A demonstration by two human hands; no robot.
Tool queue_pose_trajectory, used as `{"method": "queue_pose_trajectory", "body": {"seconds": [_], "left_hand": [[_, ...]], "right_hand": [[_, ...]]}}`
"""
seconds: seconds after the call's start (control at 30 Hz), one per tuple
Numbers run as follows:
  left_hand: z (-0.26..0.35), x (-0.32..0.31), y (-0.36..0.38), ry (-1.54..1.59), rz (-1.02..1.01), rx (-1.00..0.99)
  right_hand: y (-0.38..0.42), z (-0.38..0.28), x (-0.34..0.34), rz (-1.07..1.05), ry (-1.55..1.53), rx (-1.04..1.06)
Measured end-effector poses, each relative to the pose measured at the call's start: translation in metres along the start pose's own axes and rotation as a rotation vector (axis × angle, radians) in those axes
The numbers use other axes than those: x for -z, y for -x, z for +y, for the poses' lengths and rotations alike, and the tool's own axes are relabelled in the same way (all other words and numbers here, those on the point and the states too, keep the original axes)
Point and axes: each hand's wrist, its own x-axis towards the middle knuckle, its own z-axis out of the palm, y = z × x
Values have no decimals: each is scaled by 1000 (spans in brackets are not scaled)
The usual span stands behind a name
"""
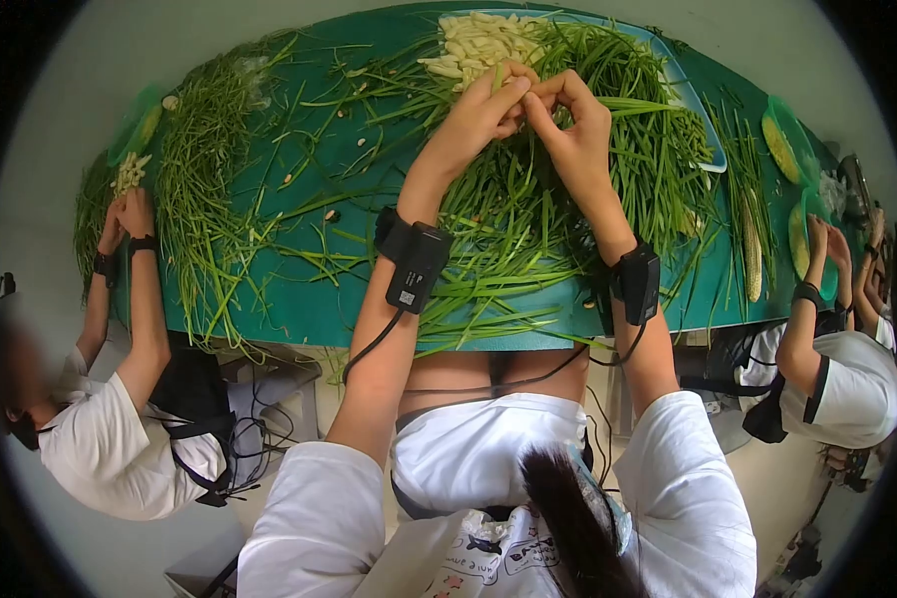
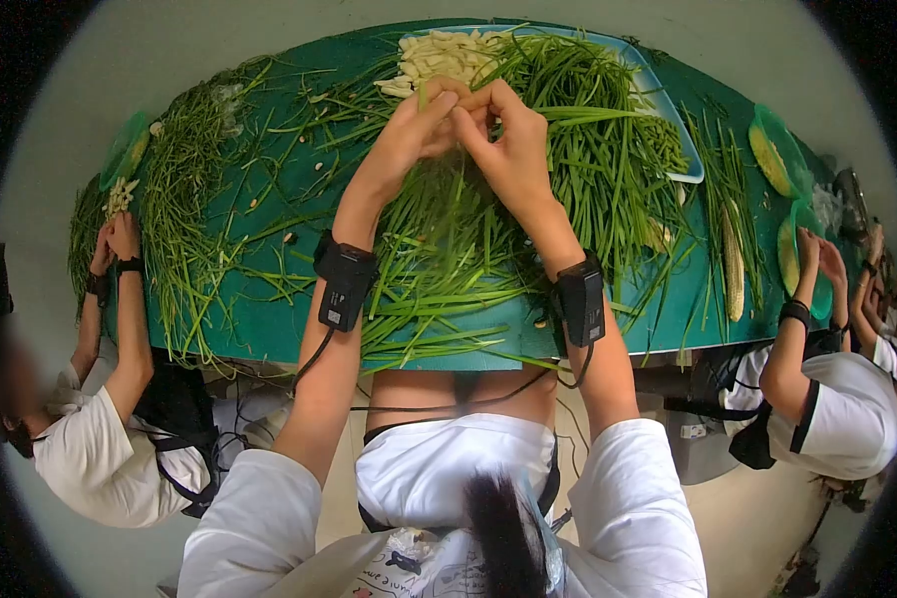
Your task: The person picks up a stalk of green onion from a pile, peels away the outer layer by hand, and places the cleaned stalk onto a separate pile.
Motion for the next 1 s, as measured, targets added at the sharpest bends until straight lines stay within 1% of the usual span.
{"method": "queue_pose_trajectory", "body": {"seconds": [0.07,0.17,0.27,0.33,0.47,0.77,0.83,1.0], "left_hand": [[0,1,1,6,5,-9],[3,0,2,-10,-23,34],[2,-1,2,10,34,56],[2,0,2,-37,55,70],[1,2,1,-47,18,79],[5,1,2,-13,-9,52],[5,5,2,-27,-72,28],[6,2,4,-57,-39,17]], "right_hand": [[0,2,0,7,-6,-8],[1,1,1,7,0,-20],[1,2,-1,-13,-12,-32],[2,3,-2,-19,-29,-41],[2,1,-2,-15,-31,-24],[2,1,-1,-8,-44,-44],[2,0,-3,-11,-54,-54],[2,3,-3,14,1,-41]]}}
